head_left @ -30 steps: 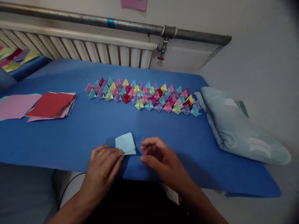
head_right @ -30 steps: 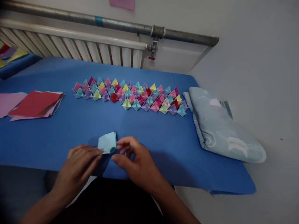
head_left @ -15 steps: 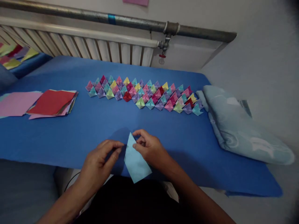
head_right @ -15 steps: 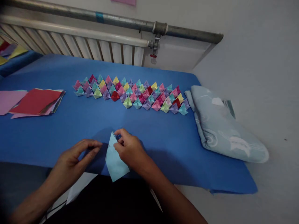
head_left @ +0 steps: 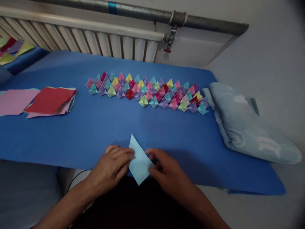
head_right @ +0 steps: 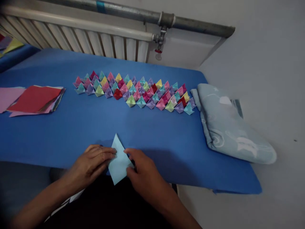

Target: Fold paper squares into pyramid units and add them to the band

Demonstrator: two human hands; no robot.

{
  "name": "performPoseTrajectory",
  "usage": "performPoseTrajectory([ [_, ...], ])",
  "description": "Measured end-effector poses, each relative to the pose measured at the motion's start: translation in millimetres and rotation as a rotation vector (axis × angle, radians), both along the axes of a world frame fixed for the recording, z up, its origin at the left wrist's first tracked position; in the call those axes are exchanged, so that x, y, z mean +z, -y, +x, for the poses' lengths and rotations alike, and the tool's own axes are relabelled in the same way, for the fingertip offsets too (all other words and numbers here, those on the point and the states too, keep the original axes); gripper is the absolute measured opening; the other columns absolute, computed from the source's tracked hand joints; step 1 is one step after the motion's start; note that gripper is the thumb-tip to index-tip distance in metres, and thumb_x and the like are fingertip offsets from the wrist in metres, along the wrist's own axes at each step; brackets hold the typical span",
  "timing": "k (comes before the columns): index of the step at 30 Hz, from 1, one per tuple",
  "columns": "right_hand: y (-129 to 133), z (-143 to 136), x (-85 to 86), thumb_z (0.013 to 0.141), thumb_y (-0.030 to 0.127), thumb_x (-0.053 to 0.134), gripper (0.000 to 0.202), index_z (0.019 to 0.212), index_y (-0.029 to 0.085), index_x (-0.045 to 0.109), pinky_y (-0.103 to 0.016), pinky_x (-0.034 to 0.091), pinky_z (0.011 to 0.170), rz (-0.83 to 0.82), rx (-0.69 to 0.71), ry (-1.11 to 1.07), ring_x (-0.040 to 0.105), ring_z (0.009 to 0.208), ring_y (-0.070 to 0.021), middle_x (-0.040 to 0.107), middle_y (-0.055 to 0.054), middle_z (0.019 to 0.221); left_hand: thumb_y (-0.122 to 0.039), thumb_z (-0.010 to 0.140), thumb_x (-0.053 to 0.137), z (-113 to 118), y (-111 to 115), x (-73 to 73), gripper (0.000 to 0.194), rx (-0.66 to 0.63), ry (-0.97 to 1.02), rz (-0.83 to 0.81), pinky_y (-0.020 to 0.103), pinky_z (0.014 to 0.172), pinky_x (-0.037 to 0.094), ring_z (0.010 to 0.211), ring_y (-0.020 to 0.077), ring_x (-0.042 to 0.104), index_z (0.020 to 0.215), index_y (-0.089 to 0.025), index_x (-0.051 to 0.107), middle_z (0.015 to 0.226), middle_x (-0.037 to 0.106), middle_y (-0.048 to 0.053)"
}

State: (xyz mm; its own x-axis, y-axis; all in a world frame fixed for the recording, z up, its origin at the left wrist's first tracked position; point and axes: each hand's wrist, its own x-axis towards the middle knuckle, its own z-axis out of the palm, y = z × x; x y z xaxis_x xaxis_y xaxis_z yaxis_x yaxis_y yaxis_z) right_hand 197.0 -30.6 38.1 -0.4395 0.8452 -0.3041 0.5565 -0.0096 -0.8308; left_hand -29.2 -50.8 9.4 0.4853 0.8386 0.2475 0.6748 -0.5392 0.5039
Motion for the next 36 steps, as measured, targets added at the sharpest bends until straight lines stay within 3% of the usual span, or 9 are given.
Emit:
performPoseTrajectory([
  [5,-4,6,-8.6,0.079,0.005,0.050,0.041,0.113,0.024,0.059,-0.030,0.048,0.071,0.233,-0.100,-0.034,0.059,0.080,-0.0155,0.063,-0.003,0.098,-0.021,0.090,0.052,7,4,4.7,0.029,0.000,-0.082,0.070,0.044,0.094,0.041,0.106,0.0232,0.060,0.119,-0.018,0.055,0.123,0.062,0.012],
  [11,-5,18,-9.5,0.084,0.010,0.051,0.025,0.105,0.022,0.060,-0.029,0.050,0.065,0.348,-0.130,-0.034,0.058,0.070,-0.0139,0.062,-0.003,0.092,-0.010,0.092,0.047,17,8,-2.6,0.020,0.024,-0.131,0.245,0.042,0.089,0.043,0.094,0.0197,0.063,0.105,-0.017,0.061,0.109,0.066,0.010],
  [17,8,29,-19.1,0.080,0.004,0.053,0.036,0.112,0.019,0.059,-0.038,0.048,0.089,0.601,0.090,-0.038,0.057,0.104,-0.0210,0.059,-0.009,0.115,-0.010,0.092,0.051,20,13,-3.4,0.016,0.020,-0.147,0.265,0.042,0.091,0.043,0.102,0.0231,0.063,0.100,-0.016,0.063,0.107,0.068,0.010],
  [21,10,25,-24.2,0.082,0.011,0.058,0.033,0.114,0.018,0.058,-0.041,0.049,0.087,0.677,0.165,0.023,0.057,0.102,-0.0237,0.059,-0.011,0.116,-0.011,0.092,0.051,23,16,-3.4,0.016,0.042,-0.176,0.284,0.042,0.090,0.044,0.104,0.0244,0.063,0.099,-0.016,0.064,0.105,0.069,0.009],
  [32,10,23,-30.5,0.088,0.011,0.050,0.024,0.106,0.020,0.064,-0.041,0.052,0.086,0.708,-0.037,0.029,0.060,0.101,-0.0232,0.062,-0.012,0.111,-0.011,0.092,0.049,28,19,-0.9,0.021,0.059,-0.222,0.230,0.044,0.088,0.046,0.108,0.0274,0.060,0.104,-0.019,0.064,0.102,0.066,0.009],
  [36,12,27,-32.9,0.088,0.010,0.049,0.022,0.099,0.021,0.064,-0.040,0.052,0.087,0.679,-0.176,0.013,0.061,0.101,-0.0223,0.062,-0.010,0.108,-0.010,0.093,0.045,29,20,0.6,0.023,0.052,-0.222,0.241,0.045,0.088,0.047,0.110,0.0275,0.059,0.102,-0.019,0.064,0.101,0.064,0.010],
])
